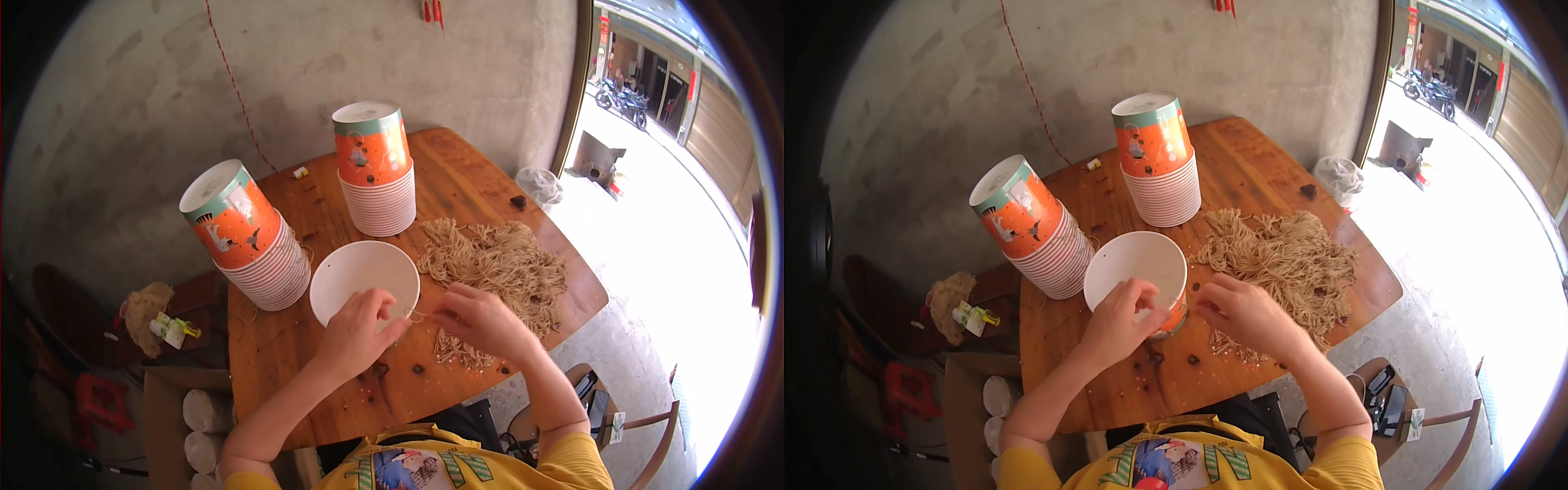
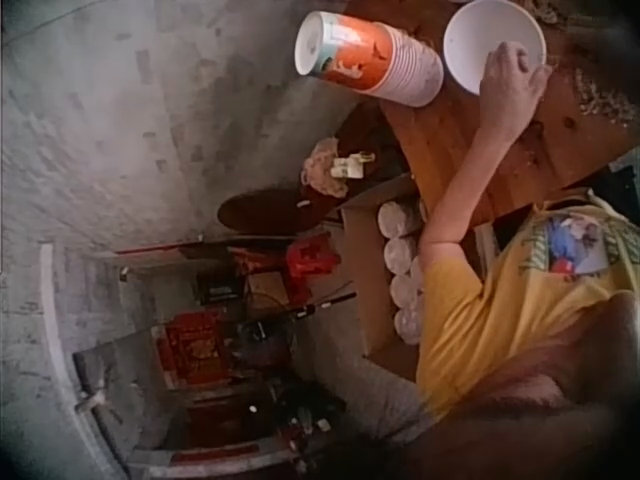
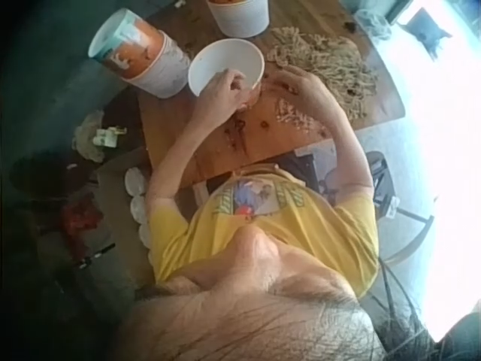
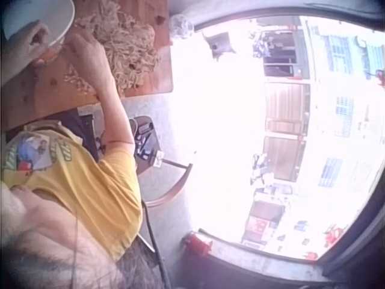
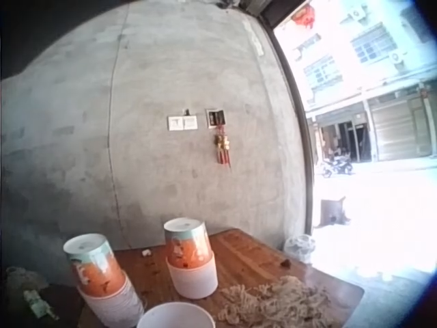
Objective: Placing shredded material and a string loop inside themed paper cups.
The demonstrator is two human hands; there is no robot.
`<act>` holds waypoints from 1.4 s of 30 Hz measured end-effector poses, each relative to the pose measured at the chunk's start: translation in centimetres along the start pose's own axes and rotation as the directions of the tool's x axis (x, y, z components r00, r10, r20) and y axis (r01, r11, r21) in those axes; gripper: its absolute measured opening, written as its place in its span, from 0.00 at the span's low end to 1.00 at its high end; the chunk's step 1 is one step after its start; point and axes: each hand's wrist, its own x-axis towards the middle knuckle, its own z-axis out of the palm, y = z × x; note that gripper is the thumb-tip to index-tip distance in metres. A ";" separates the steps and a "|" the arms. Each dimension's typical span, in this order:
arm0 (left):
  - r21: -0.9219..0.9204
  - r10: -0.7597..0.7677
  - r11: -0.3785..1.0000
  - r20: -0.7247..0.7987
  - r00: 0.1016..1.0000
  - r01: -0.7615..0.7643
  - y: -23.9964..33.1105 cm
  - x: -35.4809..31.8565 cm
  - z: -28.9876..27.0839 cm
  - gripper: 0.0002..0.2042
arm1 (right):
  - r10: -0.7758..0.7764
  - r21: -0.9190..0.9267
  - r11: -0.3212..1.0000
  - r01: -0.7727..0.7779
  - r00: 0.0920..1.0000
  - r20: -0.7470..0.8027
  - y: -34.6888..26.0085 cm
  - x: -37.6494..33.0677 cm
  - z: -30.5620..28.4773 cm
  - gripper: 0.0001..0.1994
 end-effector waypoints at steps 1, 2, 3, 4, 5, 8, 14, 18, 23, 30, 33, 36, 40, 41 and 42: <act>0.004 -0.004 1.000 -0.007 1.000 0.004 -0.1 -0.6 -0.4 0.07 | -0.006 0.015 1.000 0.005 0.998 0.056 -0.5 0.4 -1.2 0.07; 0.071 0.081 0.994 0.043 0.996 -0.084 -0.3 -1.3 -0.8 0.08 | -0.019 -0.011 1.000 0.020 0.995 0.102 -1.0 0.8 -2.3 0.05; 0.133 0.159 0.976 0.098 0.982 -0.172 -0.6 -1.9 -1.1 0.09 | -0.025 -0.009 1.000 0.026 0.994 0.105 -1.0 1.5 -2.5 0.05; 0.132 0.160 0.976 0.095 0.982 -0.172 -0.8 -2.4 -1.3 0.09 | -0.078 0.003 0.997 0.078 0.993 0.087 -1.2 2.1 -2.7 0.05; 0.174 0.209 0.959 0.101 0.973 -0.224 -1.0 -2.8 -1.5 0.09 | -0.133 0.015 0.991 0.132 0.989 0.070 -1.5 2.4 -2.6 0.05; 0.222 0.294 0.926 0.090 0.952 -0.307 -1.7 -3.8 -3.0 0.09 | -0.212 0.095 0.973 0.209 0.977 0.030 -1.6 3.9 0.0 0.05; 0.163 0.134 0.979 -0.057 0.989 -0.123 -1.6 -5.1 -4.3 0.07 | -0.196 0.056 0.979 0.198 0.980 -0.037 -2.7 4.7 6.0 0.03; 0.119 -0.045 0.990 -0.225 0.973 0.073 -2.1 -5.6 -1.7 0.07 | -0.162 0.078 0.983 0.169 0.983 -0.088 -4.1 4.9 7.7 0.02; -0.009 -0.140 0.990 -0.227 0.964 0.142 -2.9 -5.5 -0.9 0.05 | -0.087 0.133 0.985 0.113 0.978 -0.191 -4.1 4.9 8.3 0.02; 0.016 0.057 0.998 -0.115 0.992 -0.055 -4.4 -5.9 -2.5 0.03 | 0.065 0.118 0.993 -0.030 0.949 -0.307 -4.3 5.3 7.5 0.05; -0.044 0.080 0.995 -0.145 0.986 -0.087 -3.9 -6.1 -2.8 0.07 | 0.075 0.196 0.980 -0.014 0.949 -0.307 -4.2 5.4 7.1 0.06; 0.078 0.228 0.973 -0.179 0.957 -0.217 -3.5 -6.2 -2.7 0.12 | 0.129 0.253 0.965 -0.064 0.960 -0.250 -4.1 5.4 6.8 0.06; 0.329 0.424 0.872 -0.137 0.895 -0.363 -2.7 -5.8 -2.0 0.15 | 0.167 0.300 0.948 -0.108 0.970 -0.179 -4.2 5.6 6.5 0.06; 0.371 0.418 0.862 -0.133 0.899 -0.346 -2.6 -5.7 -1.9 0.15 | 0.168 0.306 0.945 -0.118 0.975 -0.143 -4.2 5.9 6.4 0.07; 0.370 0.418 0.862 -0.130 0.899 -0.347 -2.6 -5.6 -1.8 0.15 | 0.170 0.307 0.944 -0.120 0.975 -0.143 -4.0 6.1 6.4 0.07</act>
